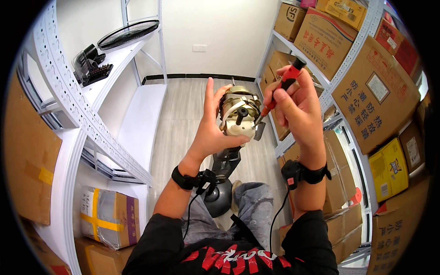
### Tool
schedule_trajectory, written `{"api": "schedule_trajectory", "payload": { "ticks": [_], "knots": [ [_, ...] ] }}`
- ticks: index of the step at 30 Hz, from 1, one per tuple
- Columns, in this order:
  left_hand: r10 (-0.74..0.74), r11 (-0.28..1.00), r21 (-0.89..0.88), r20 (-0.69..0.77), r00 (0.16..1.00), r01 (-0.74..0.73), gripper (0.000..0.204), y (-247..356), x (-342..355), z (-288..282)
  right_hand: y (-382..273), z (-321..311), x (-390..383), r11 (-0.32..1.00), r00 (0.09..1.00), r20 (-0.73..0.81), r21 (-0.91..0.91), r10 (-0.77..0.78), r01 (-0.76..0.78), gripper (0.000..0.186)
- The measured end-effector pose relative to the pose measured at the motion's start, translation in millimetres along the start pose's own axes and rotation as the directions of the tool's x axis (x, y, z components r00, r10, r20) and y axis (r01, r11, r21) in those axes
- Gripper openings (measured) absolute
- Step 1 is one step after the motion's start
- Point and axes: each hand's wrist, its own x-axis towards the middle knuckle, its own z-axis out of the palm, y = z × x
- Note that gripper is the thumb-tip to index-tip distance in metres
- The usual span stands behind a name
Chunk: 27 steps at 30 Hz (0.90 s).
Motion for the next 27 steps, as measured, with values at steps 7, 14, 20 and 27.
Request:
{"api": "schedule_trajectory", "payload": {
  "ticks": [7,14,20,27],
  "knots": [
    [0.002,0.721,-0.692,-0.047,0.999,-0.034,0.112,11,0,-43,0,20,3,0.999,0.976,-0.214,0.004,-0.033,0.035,0.015],
    [-0.08,0.574,-0.819,-0.048,0.996,0.007,0.086,19,-4,-46,2,-4,4,0.997,0.991,-0.131,-0.057,0.043,-0.051,0.012],
    [-0.138,0.813,-0.581,-0.158,0.978,0.02,0.055,21,-4,-33,4,-28,6,0.998,0.992,0.121,0.053,0.032,-0.038,0.012],
    [-0.041,0.991,-0.136,-0.312,0.949,-0.002,0.041,6,-4,-22,12,-34,9,0.997,0.975,0.222,0.074,-0.014,-0.002,0.016]
  ]
}}
